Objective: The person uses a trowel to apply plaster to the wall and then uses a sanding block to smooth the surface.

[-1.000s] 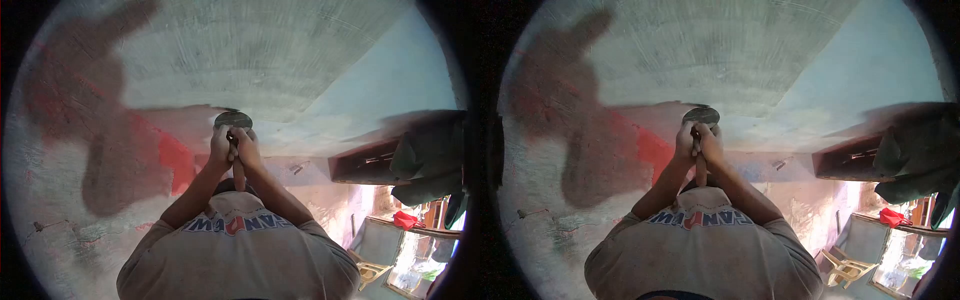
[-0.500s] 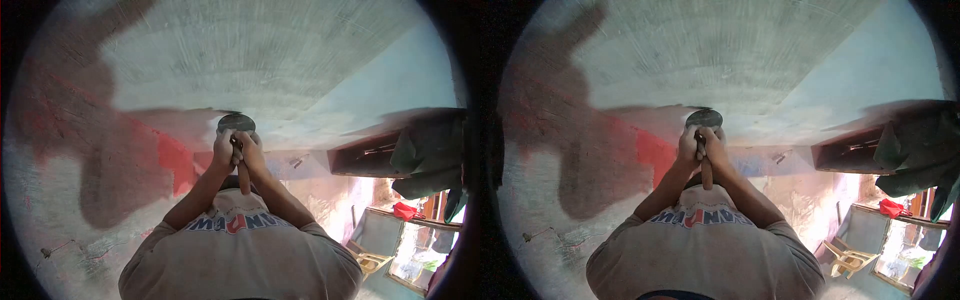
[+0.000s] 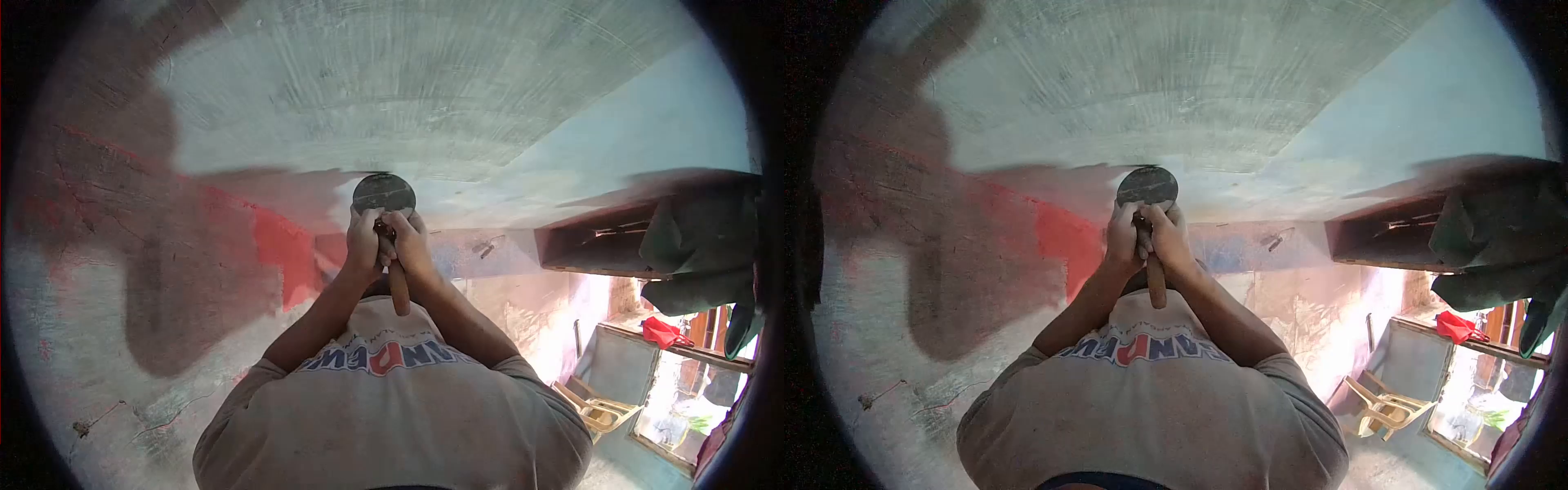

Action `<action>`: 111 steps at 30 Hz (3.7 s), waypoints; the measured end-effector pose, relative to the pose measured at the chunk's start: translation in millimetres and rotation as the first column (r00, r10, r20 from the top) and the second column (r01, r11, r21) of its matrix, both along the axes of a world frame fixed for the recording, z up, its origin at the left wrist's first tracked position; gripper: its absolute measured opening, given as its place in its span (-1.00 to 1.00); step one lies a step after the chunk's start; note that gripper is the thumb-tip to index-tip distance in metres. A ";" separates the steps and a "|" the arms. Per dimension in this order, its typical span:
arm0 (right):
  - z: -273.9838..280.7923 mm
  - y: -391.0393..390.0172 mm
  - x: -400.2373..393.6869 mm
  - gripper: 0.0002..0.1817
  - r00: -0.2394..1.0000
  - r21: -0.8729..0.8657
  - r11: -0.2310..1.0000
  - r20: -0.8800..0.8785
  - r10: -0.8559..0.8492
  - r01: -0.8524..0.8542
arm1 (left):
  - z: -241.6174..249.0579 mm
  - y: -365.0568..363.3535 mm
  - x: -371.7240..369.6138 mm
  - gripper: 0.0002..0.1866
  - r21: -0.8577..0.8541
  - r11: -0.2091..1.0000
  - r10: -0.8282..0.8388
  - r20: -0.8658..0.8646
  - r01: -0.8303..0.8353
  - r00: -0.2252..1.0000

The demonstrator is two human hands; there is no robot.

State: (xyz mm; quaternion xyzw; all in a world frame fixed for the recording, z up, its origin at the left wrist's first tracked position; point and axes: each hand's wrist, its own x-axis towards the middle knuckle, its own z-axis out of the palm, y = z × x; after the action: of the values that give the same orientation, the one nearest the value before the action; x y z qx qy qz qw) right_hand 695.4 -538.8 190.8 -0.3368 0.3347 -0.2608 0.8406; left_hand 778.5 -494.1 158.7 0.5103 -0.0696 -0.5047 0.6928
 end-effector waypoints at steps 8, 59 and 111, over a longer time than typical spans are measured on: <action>4.0 3.4 3.7 -0.78 0.995 0.028 0.995 -0.003 -0.096 0.096 | 15.9 3.0 3.9 -0.82 -0.028 0.999 -0.032 -0.142 0.028 0.989; -22.1 -4.2 23.5 -0.89 0.954 0.158 0.942 -0.019 -0.298 0.297 | -17.9 15.0 42.7 -0.64 -0.050 0.968 -0.226 0.271 0.248 0.936; -47.5 -17.0 18.7 -0.78 0.950 0.071 0.951 0.067 -0.306 0.301 | -56.4 -3.6 10.5 -0.64 -0.258 0.966 0.062 0.170 -0.016 0.983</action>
State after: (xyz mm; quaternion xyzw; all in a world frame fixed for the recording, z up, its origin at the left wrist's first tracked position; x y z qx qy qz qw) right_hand 714.1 -555.8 143.3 -0.2457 0.3575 -0.3896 0.8124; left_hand 789.0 -497.7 102.3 0.4609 -0.1852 -0.4304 0.7537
